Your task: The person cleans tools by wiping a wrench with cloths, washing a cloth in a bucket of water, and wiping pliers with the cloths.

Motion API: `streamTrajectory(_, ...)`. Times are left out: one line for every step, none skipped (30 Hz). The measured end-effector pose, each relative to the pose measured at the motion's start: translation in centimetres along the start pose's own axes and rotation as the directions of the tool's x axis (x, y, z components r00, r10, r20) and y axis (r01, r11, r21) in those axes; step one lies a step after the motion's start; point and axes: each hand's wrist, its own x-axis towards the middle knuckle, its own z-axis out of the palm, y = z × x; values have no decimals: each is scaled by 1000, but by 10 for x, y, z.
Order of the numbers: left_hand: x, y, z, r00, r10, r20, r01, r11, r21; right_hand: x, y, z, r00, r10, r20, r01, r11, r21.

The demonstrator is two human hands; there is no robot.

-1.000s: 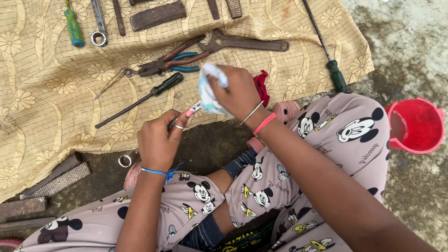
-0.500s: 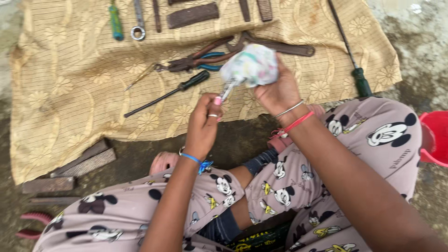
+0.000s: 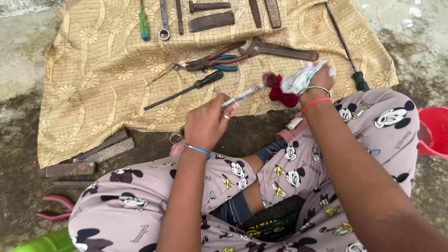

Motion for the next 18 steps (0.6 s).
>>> streamTrajectory(-2, -2, -3, 997, -75, -33, 75, 997, -15, -13, -10, -2, 933, 350, 83, -351, 936, 0)
streamTrajectory(-2, -1, -2, 997, -71, -40, 71, 997, -11, -35, -15, 2, 741, 652, 158, -657, 753, -26)
streamTrajectory(-1, 2, 3, 983, -180, -26, 177, 981, -79, -63, -19, 10, 689, 648, 325, -684, 729, -2)
streamTrajectory(0, 5, 10, 958, -286, -3, 282, 948, -148, -90, -24, 18, 619, 621, 481, -714, 701, 13)
streamTrajectory(0, 6, 16, 959, -284, -9, 279, 949, -148, -117, -32, 30, 572, 608, 551, -727, 687, -4)
streamTrajectory(-3, 8, 24, 971, -235, 53, 240, 936, -257, -144, -39, 38, 520, 597, 610, -740, 672, -26)
streamTrajectory(-6, 9, 30, 978, -178, 109, 205, 908, -365, -166, -44, 47, 520, 600, 609, -741, 671, -29)
streamTrajectory(-8, 9, 34, 979, -176, 107, 203, 908, -365, -181, -48, 56, 605, 543, 582, -638, 768, -54)
streamTrajectory(-11, 9, 36, 975, -204, 92, 224, 883, -412, -191, -52, 63, 681, 475, 557, -523, 848, -82)
streamTrajectory(-12, 7, 37, 970, -230, 80, 240, 857, -455, -195, -53, 70, 681, 472, 560, -523, 849, -78)
streamTrajectory(-12, 2, 35, 971, -227, 77, 237, 860, -452, -197, -53, 79, 738, 336, 586, -315, 938, -142)
streamTrajectory(-13, -5, 31, 973, -224, -48, 189, 903, -385, -198, -52, 84, 762, 197, 617, -89, 975, -201)
streamTrajectory(-13, -10, 26, 963, -208, -172, 148, 940, -309, -198, -52, 88, 762, 198, 617, -90, 975, -202)
streamTrajectory(-10, -16, 22, 963, -205, -176, 144, 941, -307, -197, -50, 94, 755, 161, 636, -16, 974, -227)
streamTrajectory(-4, -22, 17, 908, -348, -234, 130, 763, -633, -196, -48, 99, 746, 125, 654, 58, 966, -251)
streamTrajectory(0, -27, 14, 839, -495, -228, 50, 487, -872, -198, -44, 101, 745, 121, 656, 61, 967, -248)
streamTrajectory(5, -34, 11, 839, -493, -231, 46, 487, -872, -202, -40, 104, 693, 199, 693, 36, 951, -309)
streamTrajectory(9, -40, 11, 840, -533, -106, 102, 346, -933, -207, -36, 105, 634, 278, 722, 15, 928, -371)
